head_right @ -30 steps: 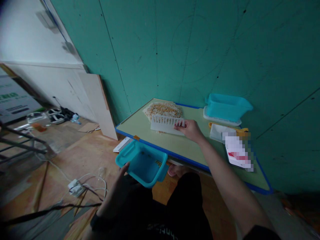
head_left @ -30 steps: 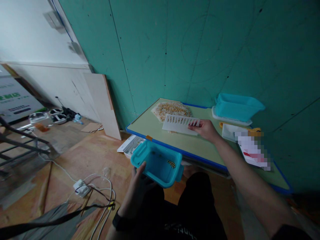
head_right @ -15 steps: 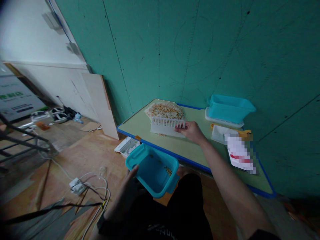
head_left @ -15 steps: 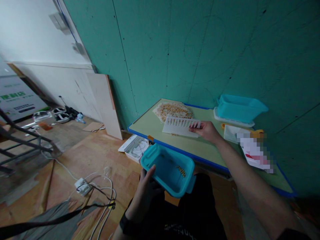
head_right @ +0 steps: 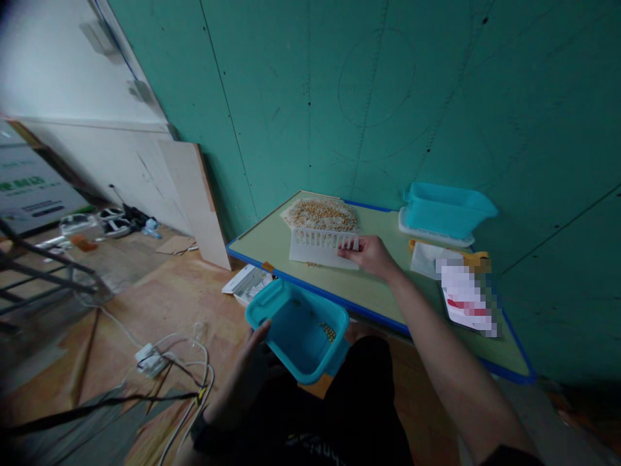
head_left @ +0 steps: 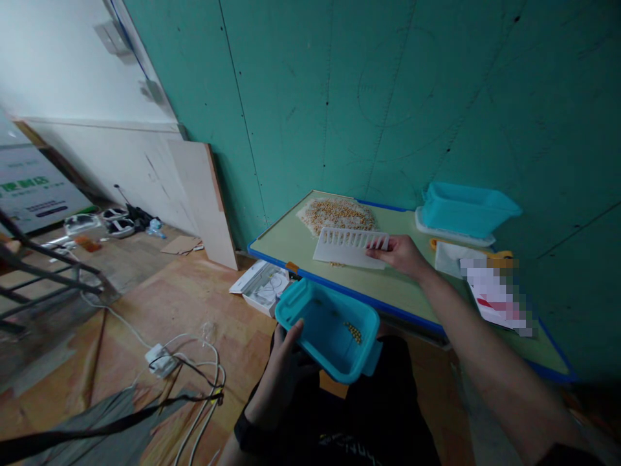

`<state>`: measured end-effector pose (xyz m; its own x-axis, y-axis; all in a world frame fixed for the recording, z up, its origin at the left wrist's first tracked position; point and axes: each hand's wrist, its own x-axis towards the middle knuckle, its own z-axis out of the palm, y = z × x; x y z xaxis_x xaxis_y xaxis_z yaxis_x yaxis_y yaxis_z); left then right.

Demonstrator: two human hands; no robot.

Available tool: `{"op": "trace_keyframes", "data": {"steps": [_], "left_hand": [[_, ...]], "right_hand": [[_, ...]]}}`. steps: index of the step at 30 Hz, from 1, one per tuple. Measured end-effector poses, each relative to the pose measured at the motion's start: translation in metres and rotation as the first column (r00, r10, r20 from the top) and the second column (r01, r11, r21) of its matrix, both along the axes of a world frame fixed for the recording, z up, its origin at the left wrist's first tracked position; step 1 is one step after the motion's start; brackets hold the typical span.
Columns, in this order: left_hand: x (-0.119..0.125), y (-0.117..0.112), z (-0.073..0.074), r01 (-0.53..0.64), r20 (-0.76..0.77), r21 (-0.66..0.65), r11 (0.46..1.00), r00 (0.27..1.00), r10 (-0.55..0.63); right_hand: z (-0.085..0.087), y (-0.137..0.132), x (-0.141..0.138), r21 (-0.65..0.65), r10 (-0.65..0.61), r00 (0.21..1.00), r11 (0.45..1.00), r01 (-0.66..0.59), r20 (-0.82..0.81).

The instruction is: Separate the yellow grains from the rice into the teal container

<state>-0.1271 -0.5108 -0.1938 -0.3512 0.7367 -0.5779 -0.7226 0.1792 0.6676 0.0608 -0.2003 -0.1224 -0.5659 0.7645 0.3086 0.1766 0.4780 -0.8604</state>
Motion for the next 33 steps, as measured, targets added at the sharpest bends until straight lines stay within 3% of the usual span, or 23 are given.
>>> {"op": "trace_keyframes", "data": {"steps": [33], "left_hand": [[-0.0012, -0.0007, -0.0008, 0.003, -0.029, 0.057, 0.998, 1.000, -0.001]], "right_hand": [[0.0016, -0.0085, 0.0038, -0.037, 0.068, 0.996, 0.997, -0.066, 0.050]]}}
